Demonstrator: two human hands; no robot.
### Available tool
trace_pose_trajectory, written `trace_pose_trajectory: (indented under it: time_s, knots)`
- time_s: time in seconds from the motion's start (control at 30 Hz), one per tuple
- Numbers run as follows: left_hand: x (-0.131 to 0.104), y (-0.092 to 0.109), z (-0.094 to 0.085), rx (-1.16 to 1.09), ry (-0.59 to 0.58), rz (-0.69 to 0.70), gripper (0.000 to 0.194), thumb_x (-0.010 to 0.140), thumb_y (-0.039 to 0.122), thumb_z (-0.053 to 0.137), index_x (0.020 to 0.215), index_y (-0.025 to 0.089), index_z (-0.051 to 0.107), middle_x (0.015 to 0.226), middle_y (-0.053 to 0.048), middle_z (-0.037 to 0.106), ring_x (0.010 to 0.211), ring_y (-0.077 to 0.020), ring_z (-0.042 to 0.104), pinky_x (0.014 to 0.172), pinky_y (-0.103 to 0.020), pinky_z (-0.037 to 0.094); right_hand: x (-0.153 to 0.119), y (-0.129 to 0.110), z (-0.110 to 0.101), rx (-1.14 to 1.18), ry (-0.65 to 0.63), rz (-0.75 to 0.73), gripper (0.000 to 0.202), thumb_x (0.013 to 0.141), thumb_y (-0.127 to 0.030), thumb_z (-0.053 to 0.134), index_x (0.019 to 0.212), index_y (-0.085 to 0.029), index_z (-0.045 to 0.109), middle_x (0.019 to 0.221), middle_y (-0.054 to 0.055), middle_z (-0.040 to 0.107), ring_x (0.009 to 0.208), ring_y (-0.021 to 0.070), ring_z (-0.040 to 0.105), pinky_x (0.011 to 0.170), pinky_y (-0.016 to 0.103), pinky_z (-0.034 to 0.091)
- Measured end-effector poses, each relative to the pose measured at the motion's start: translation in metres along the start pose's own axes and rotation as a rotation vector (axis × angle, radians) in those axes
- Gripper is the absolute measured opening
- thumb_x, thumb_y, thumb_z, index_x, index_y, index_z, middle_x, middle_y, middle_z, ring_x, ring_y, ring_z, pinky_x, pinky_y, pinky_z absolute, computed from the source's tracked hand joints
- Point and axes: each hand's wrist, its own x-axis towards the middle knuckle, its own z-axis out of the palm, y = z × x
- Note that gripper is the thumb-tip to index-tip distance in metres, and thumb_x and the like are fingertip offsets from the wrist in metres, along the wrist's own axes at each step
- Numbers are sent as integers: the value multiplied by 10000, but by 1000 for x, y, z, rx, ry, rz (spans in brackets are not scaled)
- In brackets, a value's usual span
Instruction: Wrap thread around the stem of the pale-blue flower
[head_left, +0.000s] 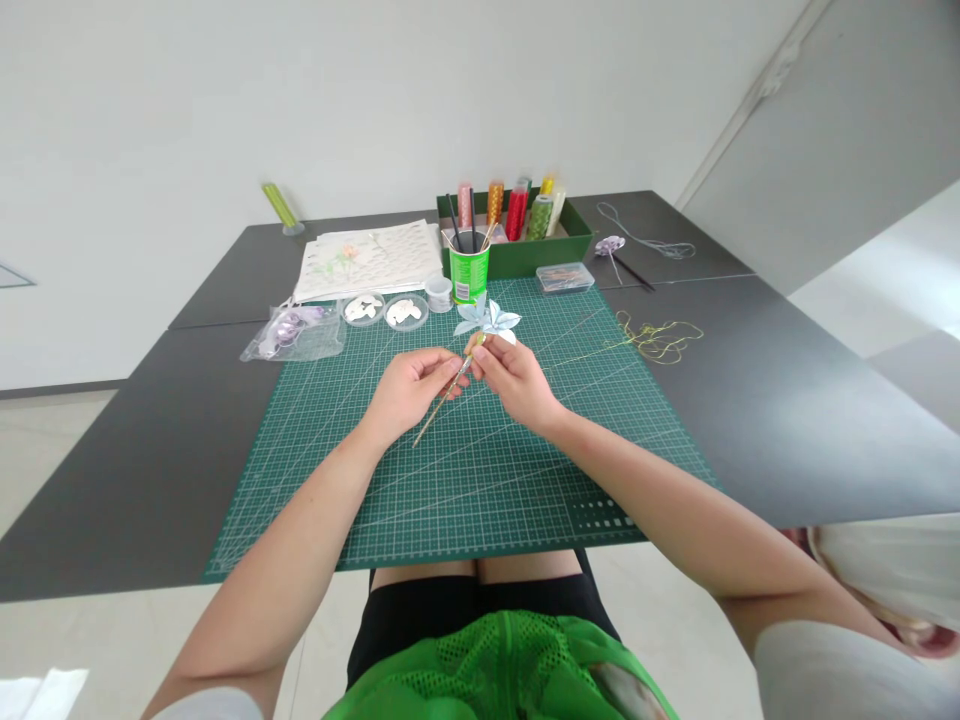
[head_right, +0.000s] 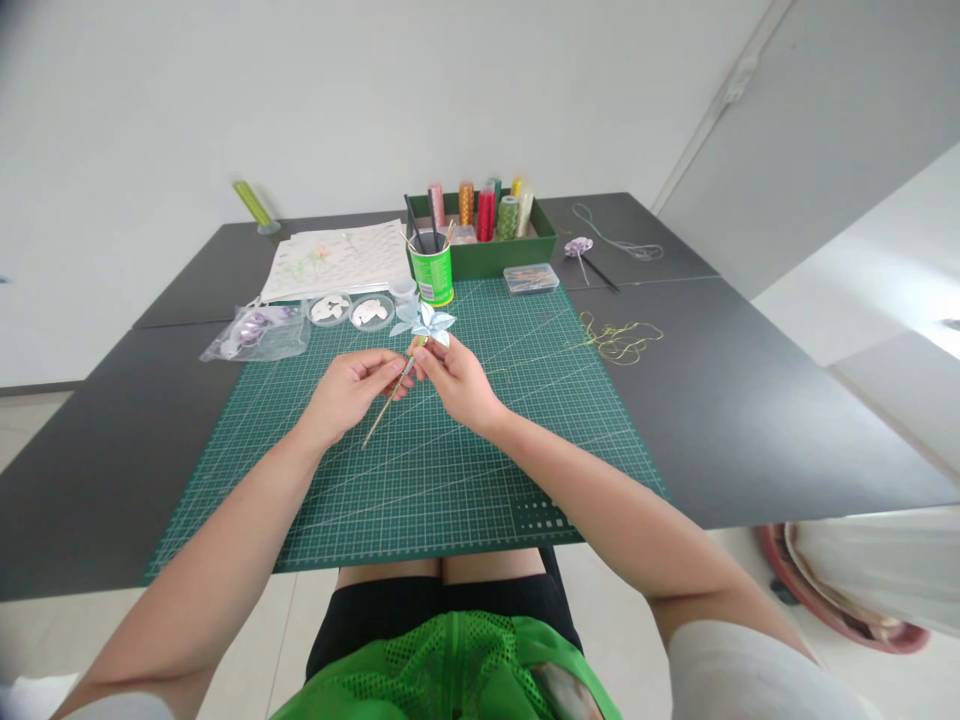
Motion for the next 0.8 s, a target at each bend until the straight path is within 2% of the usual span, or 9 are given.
trace_pose_trajectory:
  time_s: [0.17, 0.33, 0.43, 0.6, 0.7, 0.8]
  knots:
    - [-7, 1, 9, 197, 125, 87, 370, 1028, 422, 493, 1014, 193, 783, 941, -64, 792, 695, -154, 717, 673, -263, 580, 0, 3, 0, 13, 80, 63, 382, 994, -567, 540, 839, -219, 523, 693, -24, 487, 654, 111, 466, 561, 274, 359]
    - [-15, -3, 19, 599, 331, 234, 319, 994, 381, 597, 1214, 218, 759, 1012, -68, 814, 818, -208, 759, 768, -310, 574, -1, 6, 2, 40, 120, 90, 360, 985, -570, 552, 880, -226, 534, 717, -14, 499, 659, 118, 447, 522, 266, 309]
    - [-16, -5, 22, 725, 360, 304, 327, 983, 349, 626, 1255, 215, 748, 1032, -78, 814, 853, -223, 758, 783, -320, 568, -1, 8, 3, 47, 138, 83, 355, 986, -558, 557, 864, -225, 532, 730, -9, 501, 663, 117, 439, 518, 262, 300]
    - [-15, -6, 22, 739, 340, 329, 296, 1016, 298, 574, 1240, 248, 761, 1082, -65, 810, 896, -228, 759, 787, -322, 566, -3, 10, 3, 27, 135, 84, 335, 1008, -511, 540, 844, -219, 537, 738, -2, 509, 663, 116, 430, 526, 263, 301]
    - [-14, -3, 21, 659, 317, 343, 268, 1009, 276, 581, 1175, 255, 790, 1068, -54, 814, 897, -223, 759, 808, -328, 567, -4, 10, 3, 5, 130, 69, 367, 1017, -505, 526, 794, -213, 524, 758, 9, 515, 669, 114, 423, 531, 261, 302]
    - [-13, -3, 21, 524, 306, 293, 230, 986, 286, 614, 1103, 276, 813, 996, -30, 820, 818, -203, 754, 789, -326, 574, -4, 8, 3, -9, 124, 68, 388, 1015, -517, 518, 776, -212, 518, 768, 13, 517, 673, 116, 423, 533, 261, 303]
